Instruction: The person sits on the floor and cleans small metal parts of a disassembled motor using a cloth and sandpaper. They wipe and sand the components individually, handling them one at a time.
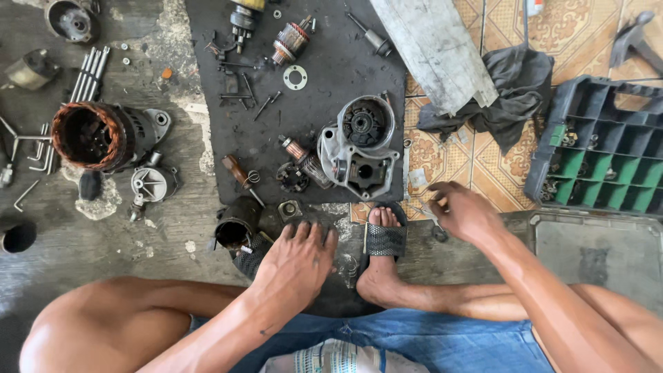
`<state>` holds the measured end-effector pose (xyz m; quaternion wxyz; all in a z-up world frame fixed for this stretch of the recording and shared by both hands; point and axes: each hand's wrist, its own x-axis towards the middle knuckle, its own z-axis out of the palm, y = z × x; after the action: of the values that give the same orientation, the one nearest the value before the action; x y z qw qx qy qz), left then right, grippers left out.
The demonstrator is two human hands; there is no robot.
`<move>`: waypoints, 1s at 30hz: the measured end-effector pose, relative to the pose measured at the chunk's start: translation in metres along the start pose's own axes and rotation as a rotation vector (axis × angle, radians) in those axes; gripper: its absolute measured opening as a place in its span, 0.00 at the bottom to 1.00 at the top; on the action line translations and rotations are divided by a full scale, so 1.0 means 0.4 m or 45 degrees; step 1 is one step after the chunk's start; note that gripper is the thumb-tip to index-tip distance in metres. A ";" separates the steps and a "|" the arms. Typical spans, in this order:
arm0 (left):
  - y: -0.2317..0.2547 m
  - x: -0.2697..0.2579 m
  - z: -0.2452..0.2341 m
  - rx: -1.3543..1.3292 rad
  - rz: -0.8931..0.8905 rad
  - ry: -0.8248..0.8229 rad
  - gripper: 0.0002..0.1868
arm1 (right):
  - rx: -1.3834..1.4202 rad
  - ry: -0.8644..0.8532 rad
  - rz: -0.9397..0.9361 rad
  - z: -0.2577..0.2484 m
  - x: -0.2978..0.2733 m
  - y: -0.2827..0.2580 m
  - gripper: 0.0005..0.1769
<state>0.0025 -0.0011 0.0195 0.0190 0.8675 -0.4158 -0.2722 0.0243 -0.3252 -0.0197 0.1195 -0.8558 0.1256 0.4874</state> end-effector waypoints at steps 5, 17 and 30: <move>0.025 -0.013 0.000 0.046 0.018 0.082 0.24 | -0.046 0.223 -0.307 0.107 0.076 0.012 0.22; 0.036 -0.005 0.057 -0.123 0.030 -0.004 0.32 | 0.340 0.623 -0.039 0.321 0.286 -0.058 0.13; 0.000 0.056 -0.012 -0.919 -0.261 0.165 0.08 | 1.436 -0.189 -0.676 0.202 -0.020 -0.175 0.08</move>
<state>0.0161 -0.0186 0.0134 0.3224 0.8576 -0.2021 -0.3461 -0.0216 -0.2323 -0.0471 0.6780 -0.6270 0.1379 0.3581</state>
